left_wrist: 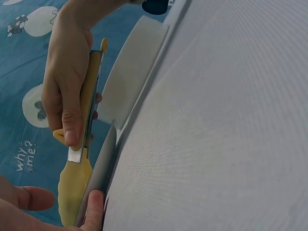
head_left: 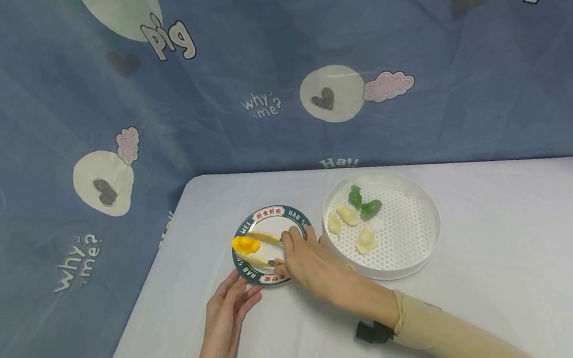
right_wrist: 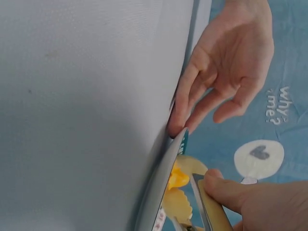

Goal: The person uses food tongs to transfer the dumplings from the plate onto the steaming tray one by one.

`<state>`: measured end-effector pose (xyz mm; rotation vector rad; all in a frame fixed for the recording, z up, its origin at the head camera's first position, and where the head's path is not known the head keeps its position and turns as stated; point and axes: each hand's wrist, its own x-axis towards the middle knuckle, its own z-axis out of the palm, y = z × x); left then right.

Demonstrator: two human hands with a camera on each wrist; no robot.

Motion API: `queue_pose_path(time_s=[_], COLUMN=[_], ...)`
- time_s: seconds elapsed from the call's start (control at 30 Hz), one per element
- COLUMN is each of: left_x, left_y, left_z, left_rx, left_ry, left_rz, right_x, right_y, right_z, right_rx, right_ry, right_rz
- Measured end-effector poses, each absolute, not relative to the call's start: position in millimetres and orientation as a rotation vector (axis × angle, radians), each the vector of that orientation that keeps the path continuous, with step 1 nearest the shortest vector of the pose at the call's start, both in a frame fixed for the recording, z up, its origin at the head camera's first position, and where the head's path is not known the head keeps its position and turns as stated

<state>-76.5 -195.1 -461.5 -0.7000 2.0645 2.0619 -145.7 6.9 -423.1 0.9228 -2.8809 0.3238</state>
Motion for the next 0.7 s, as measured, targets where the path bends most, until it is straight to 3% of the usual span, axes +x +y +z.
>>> queue_pose_path(time_s=[0.7], left_x=[-76.5], left_y=[-196.9], left_z=[-464.3], left_rx=[-0.691], left_ry=[2.052], left_rz=[2.084], right_x=[-144.0], right_y=[8.8], right_z=[-423.2], right_rx=[0.914], right_ry=[-2.903], right_rz=[0.327])
